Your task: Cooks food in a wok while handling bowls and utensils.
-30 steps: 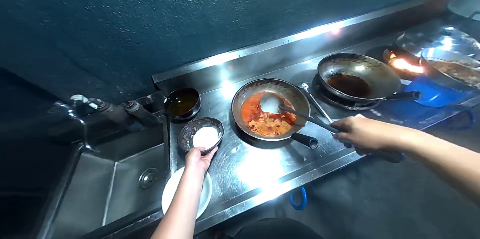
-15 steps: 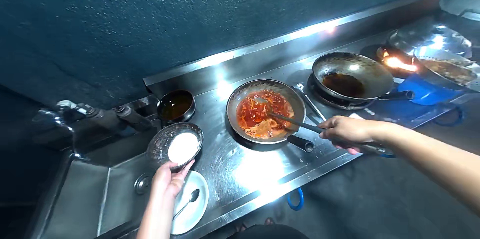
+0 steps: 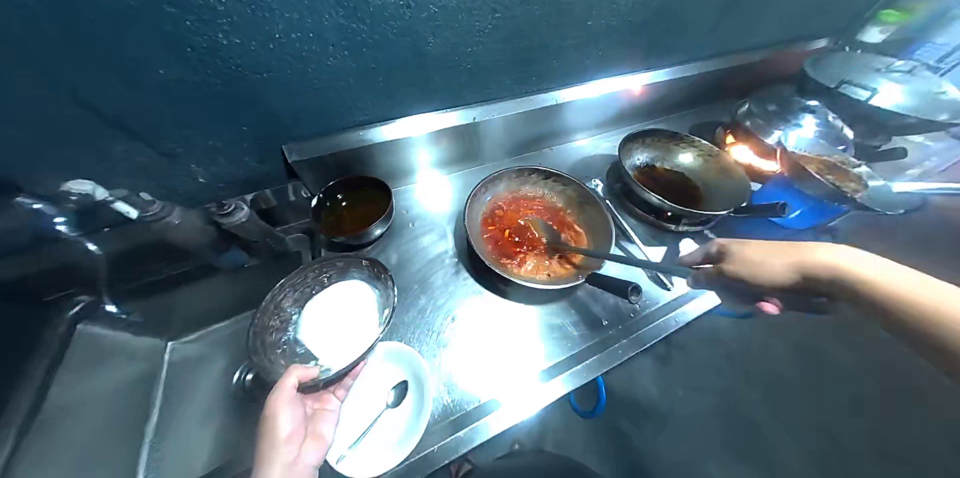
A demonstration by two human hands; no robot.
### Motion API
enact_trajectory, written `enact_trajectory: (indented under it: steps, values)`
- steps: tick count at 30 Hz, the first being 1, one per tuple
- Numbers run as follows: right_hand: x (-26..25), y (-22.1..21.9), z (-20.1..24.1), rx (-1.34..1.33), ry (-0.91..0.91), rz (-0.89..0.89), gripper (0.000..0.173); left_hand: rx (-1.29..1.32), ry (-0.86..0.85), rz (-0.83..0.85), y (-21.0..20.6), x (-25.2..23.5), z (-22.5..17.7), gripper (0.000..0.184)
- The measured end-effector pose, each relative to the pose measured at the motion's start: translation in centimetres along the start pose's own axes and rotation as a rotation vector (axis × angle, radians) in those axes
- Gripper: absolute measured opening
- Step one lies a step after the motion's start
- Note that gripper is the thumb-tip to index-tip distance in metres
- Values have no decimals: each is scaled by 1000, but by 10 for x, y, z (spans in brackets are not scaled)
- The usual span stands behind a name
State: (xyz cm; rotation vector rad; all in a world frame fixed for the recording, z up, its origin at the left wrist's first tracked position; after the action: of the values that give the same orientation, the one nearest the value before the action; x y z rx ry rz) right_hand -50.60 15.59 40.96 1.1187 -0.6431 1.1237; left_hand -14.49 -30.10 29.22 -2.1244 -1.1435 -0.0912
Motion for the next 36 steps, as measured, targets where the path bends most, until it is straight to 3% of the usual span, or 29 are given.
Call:
enact_trajectory:
  steps: [6,12,16,20,23,26,30,36]
  values:
    - [-18,3,1,-65,-61,-164,28,17,-2,52,5,12,-2,26]
    - [-6,8,-11,46,-48,-8,26,6,-43,39,8,32,-3,26]
    - [-21,22,-24,54,-47,-62,29,12,-106,-36,3,49,7,26]
    - [-37,11,-16,91,13,-6,31,-4,-143,-69,-10,60,24,38]
    - [-21,25,-37,132,27,53,27,19,-190,-71,-23,69,33,43]
    - [-24,49,-60,145,21,-13,29,43,-203,-58,-37,79,43,44]
    - [-52,43,-47,205,45,-125,38,82,-177,26,-58,86,53,44]
    - [-30,45,-68,240,51,-46,32,95,-277,60,-64,98,53,39]
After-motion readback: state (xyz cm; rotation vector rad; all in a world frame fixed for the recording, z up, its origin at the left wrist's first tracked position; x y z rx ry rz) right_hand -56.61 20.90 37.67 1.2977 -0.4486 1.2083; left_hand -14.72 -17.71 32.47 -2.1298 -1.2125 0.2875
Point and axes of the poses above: each hand's wrist, its own x-axis away from the middle knuckle, its own y-axis out of the back of the hand, z = x × y, the point moved 8 cm from there along -x, towards the middle knuckle, and after that the axes turned 14 degrees about z, right-handed, at the moved point
